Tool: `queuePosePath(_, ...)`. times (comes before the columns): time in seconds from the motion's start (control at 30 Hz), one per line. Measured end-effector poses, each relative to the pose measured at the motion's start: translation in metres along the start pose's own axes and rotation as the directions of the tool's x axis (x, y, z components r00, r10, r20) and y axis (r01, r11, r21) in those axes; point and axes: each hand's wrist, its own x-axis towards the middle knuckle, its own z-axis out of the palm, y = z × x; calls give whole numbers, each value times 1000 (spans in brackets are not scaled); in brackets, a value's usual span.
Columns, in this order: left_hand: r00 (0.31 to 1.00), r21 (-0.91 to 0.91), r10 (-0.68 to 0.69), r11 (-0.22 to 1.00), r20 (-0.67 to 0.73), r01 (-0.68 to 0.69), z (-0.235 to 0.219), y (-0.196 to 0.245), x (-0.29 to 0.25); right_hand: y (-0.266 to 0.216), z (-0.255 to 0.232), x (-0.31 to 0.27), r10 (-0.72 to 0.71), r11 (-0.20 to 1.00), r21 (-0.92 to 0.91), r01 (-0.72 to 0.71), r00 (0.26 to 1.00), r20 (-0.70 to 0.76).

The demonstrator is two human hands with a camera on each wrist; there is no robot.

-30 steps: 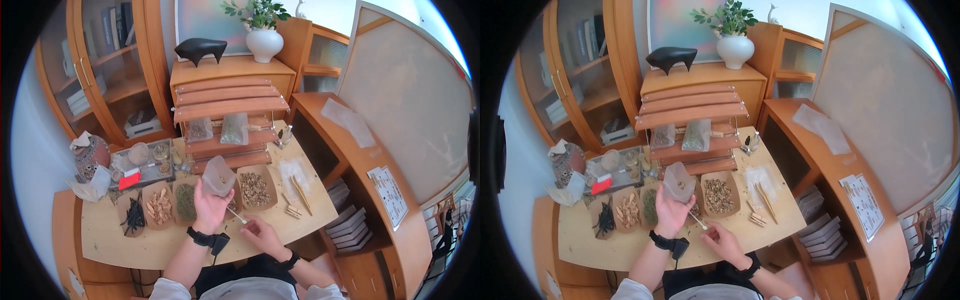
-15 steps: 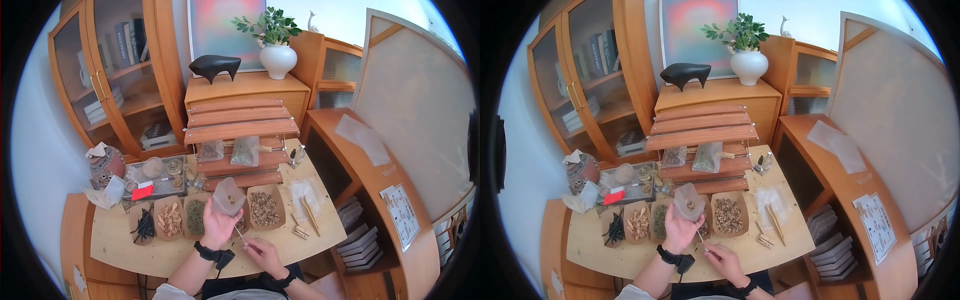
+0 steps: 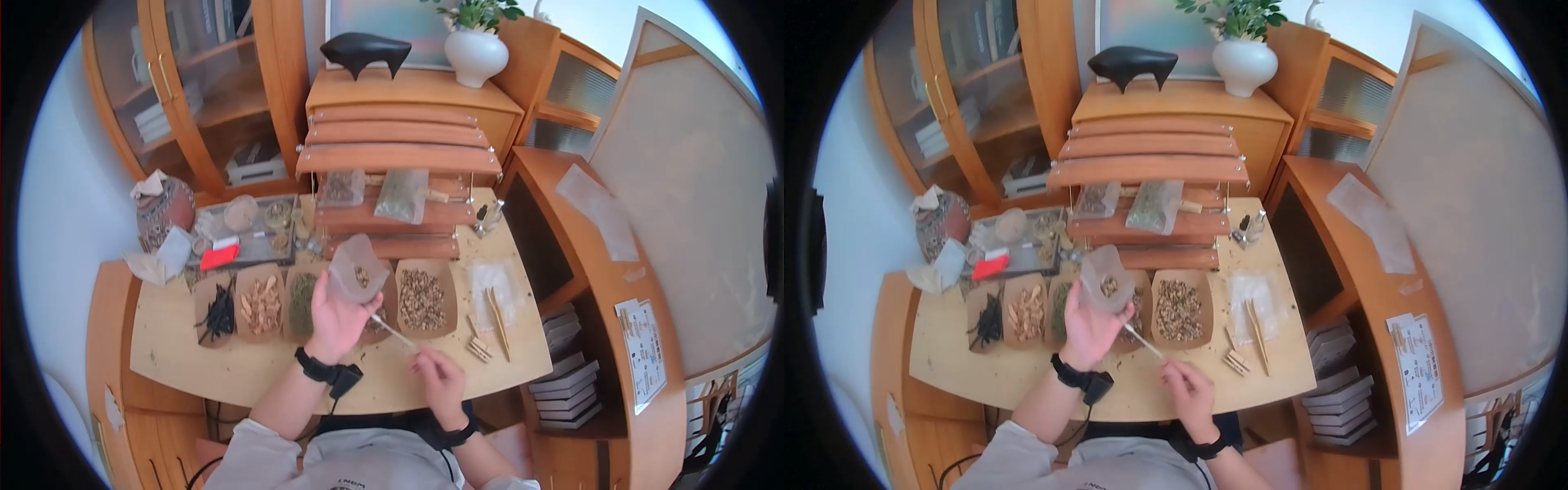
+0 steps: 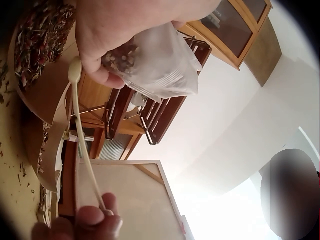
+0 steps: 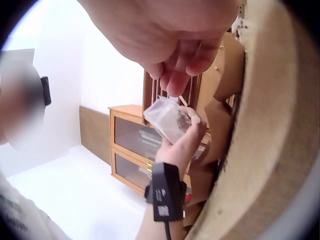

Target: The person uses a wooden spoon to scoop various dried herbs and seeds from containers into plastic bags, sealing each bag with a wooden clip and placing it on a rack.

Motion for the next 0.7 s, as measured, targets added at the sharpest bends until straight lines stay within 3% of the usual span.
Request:
queuePosePath(0.1,1000,-14,6,1000,-4,-6,2,2,1,-27,-19,10,71,997,34,-67,988,-136)
queuePosePath(0.2,1000,-25,11,1000,-13,-11,2,3,0,-45,-35,25,73,991,-99,-95,975,-209)
queuePosePath(0.37,1000,-31,5,1000,-12,-6,-3,6,3,-37,-52,51,53,973,-218,-80,990,-127)
queuePosePath(0.57,999,-71,-4,998,-34,2,-3,6,3,-36,-39,73,23,898,-440,13,997,77)
queuePosePath(0.7,1000,-67,-11,998,-20,10,-8,8,4,-35,-28,87,42,866,-499,31,990,136)
